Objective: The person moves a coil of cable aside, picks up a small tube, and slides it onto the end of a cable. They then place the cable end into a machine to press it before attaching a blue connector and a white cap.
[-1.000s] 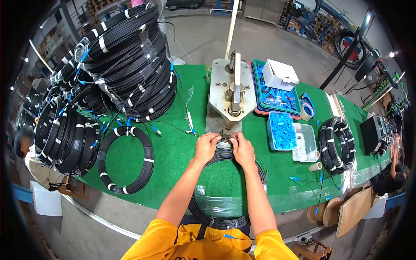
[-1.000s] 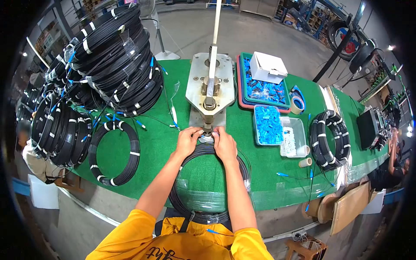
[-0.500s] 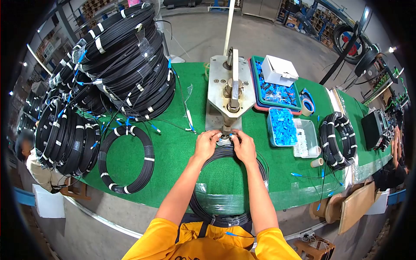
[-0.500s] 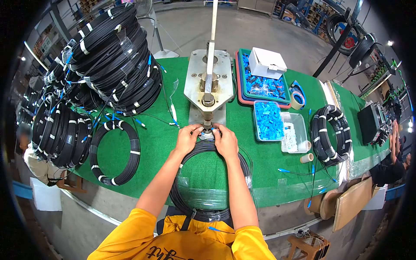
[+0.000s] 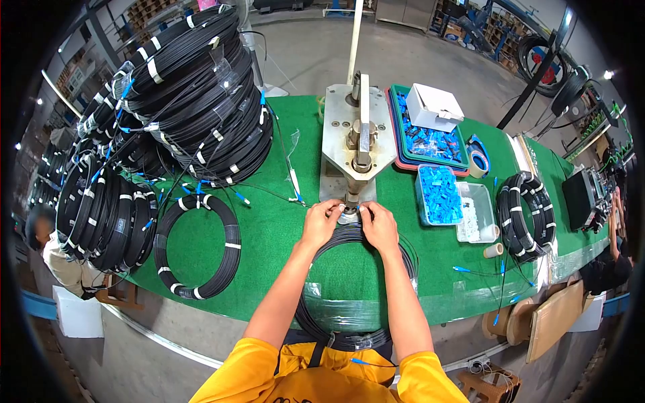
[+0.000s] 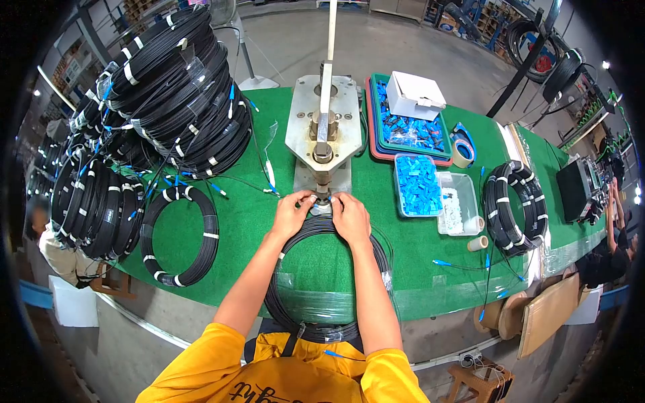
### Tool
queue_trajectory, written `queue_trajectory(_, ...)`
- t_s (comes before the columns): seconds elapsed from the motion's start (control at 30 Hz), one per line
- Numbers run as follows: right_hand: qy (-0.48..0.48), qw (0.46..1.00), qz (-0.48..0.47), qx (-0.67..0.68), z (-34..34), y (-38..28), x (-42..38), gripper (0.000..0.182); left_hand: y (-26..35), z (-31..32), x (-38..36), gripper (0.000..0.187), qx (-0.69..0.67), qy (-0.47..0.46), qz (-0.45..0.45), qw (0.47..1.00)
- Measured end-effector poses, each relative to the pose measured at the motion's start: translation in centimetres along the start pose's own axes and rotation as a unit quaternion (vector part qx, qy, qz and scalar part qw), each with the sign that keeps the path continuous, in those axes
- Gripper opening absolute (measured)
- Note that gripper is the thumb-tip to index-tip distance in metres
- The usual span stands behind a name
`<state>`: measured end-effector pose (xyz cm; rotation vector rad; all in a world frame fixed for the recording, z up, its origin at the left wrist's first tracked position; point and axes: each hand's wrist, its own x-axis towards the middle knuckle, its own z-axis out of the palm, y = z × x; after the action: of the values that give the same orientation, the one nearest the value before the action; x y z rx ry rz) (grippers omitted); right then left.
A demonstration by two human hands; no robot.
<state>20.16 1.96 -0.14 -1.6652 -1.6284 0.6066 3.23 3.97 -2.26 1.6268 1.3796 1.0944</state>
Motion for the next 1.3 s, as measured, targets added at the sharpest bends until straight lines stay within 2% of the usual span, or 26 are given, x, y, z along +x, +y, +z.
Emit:
queue_trajectory(0.13,0.007,1.000,-0.005,-0.001,0.0,-0.1,-0.1,0.022,0.8,-0.3,-0.2,0.018,-0.014,0.033,0.034,0.999)
queue_trajectory(0.33,0.001,1.000,-0.013,-0.007,-0.2,-0.3,0.0,0.021,-0.1,-0.3,-0.2,0.016,0.002,0.029,0.042,0.999)
queue_trajectory(0.43,-0.015,0.999,0.039,0.004,-0.5,-0.7,-0.2,0.021,-0.2,-0.2,-0.1,0.015,0.005,0.033,0.041,0.999)
queue_trajectory(0.7,-0.001,1.000,-0.026,-0.015,0.2,0.8,0.0,0.021,0.0,-0.3,-0.1,0.015,-0.001,0.031,0.040,0.999)
queue_trajectory(1.03,-0.013,1.000,-0.014,0.010,0.2,0.9,0.1,0.022,0.3,-0.4,-0.2,0.016,0.002,0.017,0.012,1.000)
queue_trajectory(1.3,-0.003,1.000,-0.009,-0.001,0.0,0.2,0.1,0.022,-0.3,-0.3,-0.1,0.015,0.003,0.020,0.023,1.000)
